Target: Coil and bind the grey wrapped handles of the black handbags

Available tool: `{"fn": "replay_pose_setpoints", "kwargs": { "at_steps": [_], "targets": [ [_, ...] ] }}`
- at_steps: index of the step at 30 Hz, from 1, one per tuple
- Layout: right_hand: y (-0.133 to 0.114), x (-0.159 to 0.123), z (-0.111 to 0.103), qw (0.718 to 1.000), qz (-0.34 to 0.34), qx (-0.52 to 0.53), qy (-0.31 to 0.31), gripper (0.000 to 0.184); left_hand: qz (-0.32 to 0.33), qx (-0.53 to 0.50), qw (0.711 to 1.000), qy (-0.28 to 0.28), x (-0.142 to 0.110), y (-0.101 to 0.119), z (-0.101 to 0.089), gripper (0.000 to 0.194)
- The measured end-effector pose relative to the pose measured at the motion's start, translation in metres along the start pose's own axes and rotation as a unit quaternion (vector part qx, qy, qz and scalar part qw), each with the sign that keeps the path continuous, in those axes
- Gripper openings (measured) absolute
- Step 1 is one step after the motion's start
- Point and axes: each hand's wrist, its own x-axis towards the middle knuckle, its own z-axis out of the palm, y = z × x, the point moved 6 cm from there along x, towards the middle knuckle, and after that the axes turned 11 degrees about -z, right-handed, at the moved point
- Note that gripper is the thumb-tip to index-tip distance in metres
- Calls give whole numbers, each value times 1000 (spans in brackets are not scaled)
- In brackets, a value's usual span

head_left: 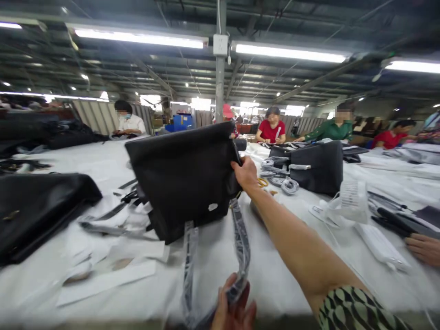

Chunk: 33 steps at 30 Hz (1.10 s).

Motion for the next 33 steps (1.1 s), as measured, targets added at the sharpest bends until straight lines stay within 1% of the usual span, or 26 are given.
{"fn": "replay_pose_setpoints", "kwargs": {
  "at_steps": [2,3,4,5,6,7,8,9,10,11,12,13,14,15,16,17,18,19,20,21,22,24,26,28,31,33],
  "targets": [
    [34,-11,6,998,40,-22,-39,26,-44,-71,996,28,-2,-19,1,24],
    [49,-15,11,996,55,-32,-59,24,-70,-82,994,23,-4,-27,5,30],
    [61,-19,17,994,65,-38,-78,22,-103,-70,992,4,-8,-35,9,36],
    [70,-21,23,992,72,-41,-96,21,-139,-32,989,-22,-13,-41,14,42],
    [77,-21,28,990,75,-41,-111,22,-175,35,983,-53,-21,-47,19,46],
    [81,-19,31,989,73,-40,-122,23,-197,125,969,-85,-31,-51,23,47],
    [82,-15,32,989,64,-38,-124,25,-192,233,946,-115,-42,-49,27,45],
    [80,-11,32,991,49,-36,-117,25,-151,345,916,-134,-52,-40,32,41],
    [77,-6,30,994,30,-32,-101,25,-69,446,883,-132,-60,-22,37,36],
    [72,-3,27,997,11,-26,-77,25,45,521,846,-107,-66,4,45,31],
    [67,-2,23,999,-5,-17,-48,24,178,557,810,-46,-71,39,52,29],
    [63,-2,19,1000,-15,-3,-19,24,306,554,773,38,-76,77,56,29],
    [59,-5,15,1000,-18,17,7,24,395,522,745,128,-78,113,56,34],
    [57,-10,11,999,-15,44,28,24,453,474,727,204,-77,145,53,41],
    [55,-16,8,996,-9,76,44,25,473,421,729,260,-71,171,48,49],
    [54,-23,4,993,-3,108,55,25,458,359,757,298,-60,191,39,54],
    [54,-30,1,988,3,141,62,26,402,316,802,308,-43,203,30,56],
    [55,-37,-1,985,6,159,64,27,329,297,847,295,-24,207,23,58],
    [58,-43,-3,984,4,166,65,29,257,287,882,271,-8,206,17,58],
    [61,-49,-4,983,4,172,64,31,196,280,907,245,5,202,13,57],
    [66,-54,-3,982,6,178,59,33,155,270,921,235,14,198,8,55],
    [80,-65,1,980,27,192,45,37,127,249,931,236,21,193,1,49],
    [95,-81,8,976,61,207,28,40,132,231,932,246,22,191,-3,46],
    [105,-103,17,971,89,224,10,47,144,220,933,244,23,190,-5,47],
    [111,-130,34,956,116,268,-25,64,188,189,938,220,37,190,-8,46],
    [114,-133,44,953,133,268,-44,68,233,150,939,206,55,196,-6,45]
  ]
}}
